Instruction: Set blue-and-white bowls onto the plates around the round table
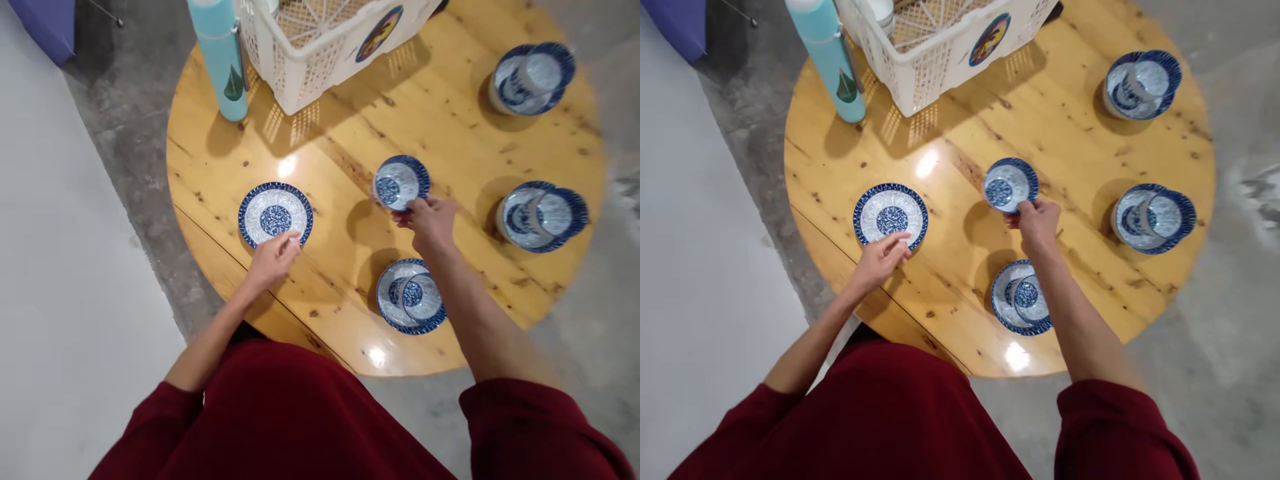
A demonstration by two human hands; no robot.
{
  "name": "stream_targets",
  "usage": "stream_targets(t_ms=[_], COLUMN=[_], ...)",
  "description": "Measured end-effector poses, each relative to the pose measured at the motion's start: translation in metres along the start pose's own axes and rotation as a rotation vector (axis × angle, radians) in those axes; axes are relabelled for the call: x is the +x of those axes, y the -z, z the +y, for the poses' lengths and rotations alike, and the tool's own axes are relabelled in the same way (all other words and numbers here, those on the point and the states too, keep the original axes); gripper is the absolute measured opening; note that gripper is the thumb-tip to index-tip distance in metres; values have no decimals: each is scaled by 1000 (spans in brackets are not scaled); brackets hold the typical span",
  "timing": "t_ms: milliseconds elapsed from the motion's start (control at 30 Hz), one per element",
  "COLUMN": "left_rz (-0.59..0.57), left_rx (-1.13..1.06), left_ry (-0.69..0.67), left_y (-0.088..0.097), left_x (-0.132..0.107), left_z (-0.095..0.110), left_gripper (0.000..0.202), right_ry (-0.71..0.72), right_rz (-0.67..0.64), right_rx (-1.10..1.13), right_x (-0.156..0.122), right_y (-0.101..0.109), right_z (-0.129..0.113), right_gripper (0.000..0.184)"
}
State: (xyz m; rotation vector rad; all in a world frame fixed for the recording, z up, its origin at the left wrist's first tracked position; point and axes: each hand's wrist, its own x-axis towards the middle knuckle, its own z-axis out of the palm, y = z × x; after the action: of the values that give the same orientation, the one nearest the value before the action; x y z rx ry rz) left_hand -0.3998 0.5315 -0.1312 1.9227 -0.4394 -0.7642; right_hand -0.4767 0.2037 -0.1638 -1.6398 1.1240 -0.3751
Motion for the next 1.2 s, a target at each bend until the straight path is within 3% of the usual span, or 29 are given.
stream_targets(t_ms=[133,200,333,433,567,833,1200], left_rz=[30,-12,-37,-39,-75,-71,-169], left_rx=[31,35,146,260,287,198,441], left_ry=[-61,-112,-186,-196,-208,-255,-212], left_y=[37,52,74,86,89,76,85], left_x=[41,56,69,76,91,119,105], left_z=[3,1,-9,-21,-35,-53,-37], left_gripper=[42,43,31,21,15,13,42], right_ry=[62,86,71,32,7,-50,-106], right_rz=[-154,-260,-358,-347,-314,-245,-214], right_rx=[25,15,-39,-88,-159,-192,-131], right_x=[-66,-91,-122,-136,-146,-155,-157], right_y=[-48,-77,-123,-143,-153,-160,-161], right_z=[-31,-39,-36,-26,-16,-16,-9], right_gripper=[6,6,6,6,8,9,8])
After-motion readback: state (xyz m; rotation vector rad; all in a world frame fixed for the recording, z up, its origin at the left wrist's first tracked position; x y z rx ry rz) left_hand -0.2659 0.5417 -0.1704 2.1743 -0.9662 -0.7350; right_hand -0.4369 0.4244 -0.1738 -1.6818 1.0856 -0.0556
